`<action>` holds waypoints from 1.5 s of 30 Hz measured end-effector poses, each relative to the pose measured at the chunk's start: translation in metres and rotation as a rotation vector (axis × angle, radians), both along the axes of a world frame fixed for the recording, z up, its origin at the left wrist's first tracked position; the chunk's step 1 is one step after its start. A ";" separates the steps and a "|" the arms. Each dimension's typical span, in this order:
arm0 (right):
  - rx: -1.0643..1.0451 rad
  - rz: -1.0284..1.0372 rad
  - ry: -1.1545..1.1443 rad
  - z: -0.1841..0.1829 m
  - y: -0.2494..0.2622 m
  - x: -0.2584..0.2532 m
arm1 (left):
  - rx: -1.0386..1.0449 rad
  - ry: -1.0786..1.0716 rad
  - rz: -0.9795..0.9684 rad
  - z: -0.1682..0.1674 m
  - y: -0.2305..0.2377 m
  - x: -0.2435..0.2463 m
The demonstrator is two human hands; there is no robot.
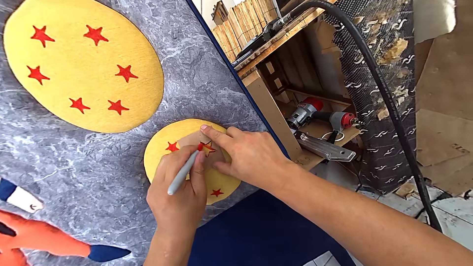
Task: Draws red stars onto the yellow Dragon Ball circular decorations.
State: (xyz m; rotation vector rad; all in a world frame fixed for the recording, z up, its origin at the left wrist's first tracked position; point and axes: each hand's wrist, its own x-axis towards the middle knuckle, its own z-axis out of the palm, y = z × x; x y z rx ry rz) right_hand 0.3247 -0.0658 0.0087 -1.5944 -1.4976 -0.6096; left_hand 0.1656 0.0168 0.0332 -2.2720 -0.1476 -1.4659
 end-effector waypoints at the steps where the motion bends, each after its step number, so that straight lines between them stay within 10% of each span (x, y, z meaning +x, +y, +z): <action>1: -0.009 0.002 0.003 0.000 -0.001 0.000 | -0.006 -0.008 0.007 -0.002 -0.001 0.001; 45: -0.015 0.011 -0.006 0.002 -0.003 0.000 | -0.073 0.060 -0.168 0.004 0.008 0.002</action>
